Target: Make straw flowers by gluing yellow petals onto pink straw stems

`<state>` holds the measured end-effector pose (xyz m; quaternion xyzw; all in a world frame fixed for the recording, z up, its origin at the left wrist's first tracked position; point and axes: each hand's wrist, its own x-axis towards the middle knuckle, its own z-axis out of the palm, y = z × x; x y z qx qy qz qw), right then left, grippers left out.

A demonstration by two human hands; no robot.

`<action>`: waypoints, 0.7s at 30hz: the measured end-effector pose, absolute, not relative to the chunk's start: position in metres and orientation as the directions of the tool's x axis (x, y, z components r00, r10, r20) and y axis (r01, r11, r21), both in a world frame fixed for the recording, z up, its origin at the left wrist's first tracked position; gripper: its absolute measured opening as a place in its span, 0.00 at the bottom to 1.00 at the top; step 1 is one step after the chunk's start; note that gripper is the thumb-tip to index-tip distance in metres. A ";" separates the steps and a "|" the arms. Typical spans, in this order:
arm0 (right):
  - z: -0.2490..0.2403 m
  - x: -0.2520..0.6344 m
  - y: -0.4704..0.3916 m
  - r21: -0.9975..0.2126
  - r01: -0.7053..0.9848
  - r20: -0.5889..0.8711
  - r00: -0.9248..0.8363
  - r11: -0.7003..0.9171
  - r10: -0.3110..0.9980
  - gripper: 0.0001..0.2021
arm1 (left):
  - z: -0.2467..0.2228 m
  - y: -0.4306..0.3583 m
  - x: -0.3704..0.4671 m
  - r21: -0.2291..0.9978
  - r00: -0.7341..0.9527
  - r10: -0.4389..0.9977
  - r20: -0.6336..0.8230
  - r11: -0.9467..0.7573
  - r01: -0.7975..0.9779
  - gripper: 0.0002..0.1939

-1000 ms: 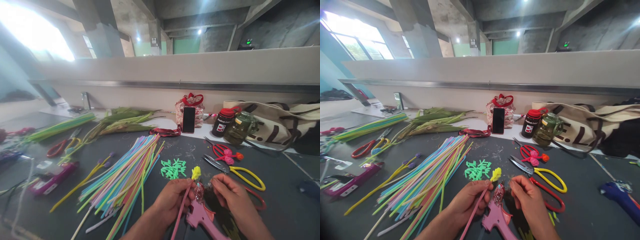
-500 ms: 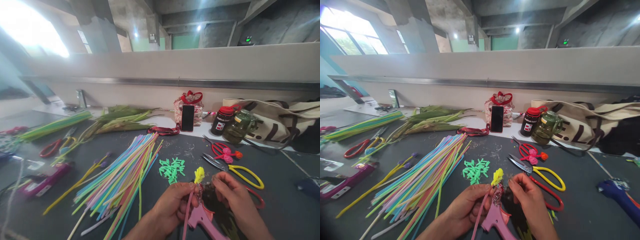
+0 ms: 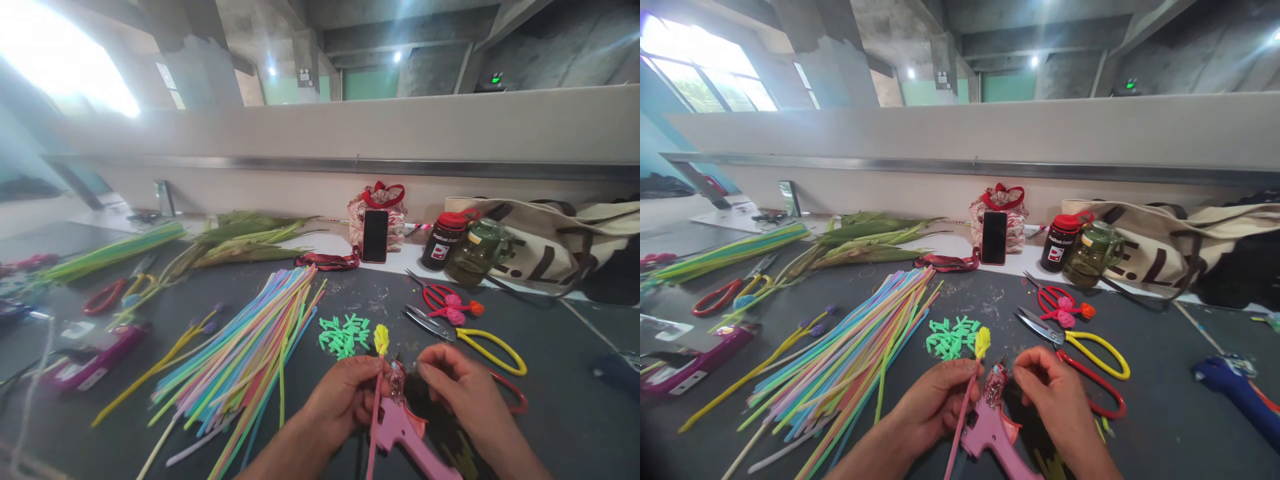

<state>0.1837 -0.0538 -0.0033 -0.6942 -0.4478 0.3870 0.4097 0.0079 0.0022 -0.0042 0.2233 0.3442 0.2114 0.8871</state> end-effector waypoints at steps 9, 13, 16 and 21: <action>-0.001 0.180 -0.054 -0.929 0.262 -0.190 0.266 -0.261 0.945 0.10 | -0.003 0.002 0.006 0.530 0.707 0.494 -0.507 0.825 -0.197 0.08; -0.003 0.179 -0.055 -0.957 0.186 -0.178 0.233 -0.224 0.956 0.15 | -0.004 0.001 0.006 0.541 0.715 0.495 -0.494 0.818 -0.192 0.08; -0.005 0.179 -0.055 -0.960 0.166 -0.183 0.242 -0.226 0.953 0.12 | -0.003 0.000 0.007 0.548 0.727 0.484 -0.487 0.817 -0.177 0.08; 0.000 0.179 -0.054 -0.950 0.218 -0.150 0.310 -0.223 0.939 0.06 | 0.000 -0.001 0.008 0.557 0.738 0.462 -0.491 0.818 -0.142 0.08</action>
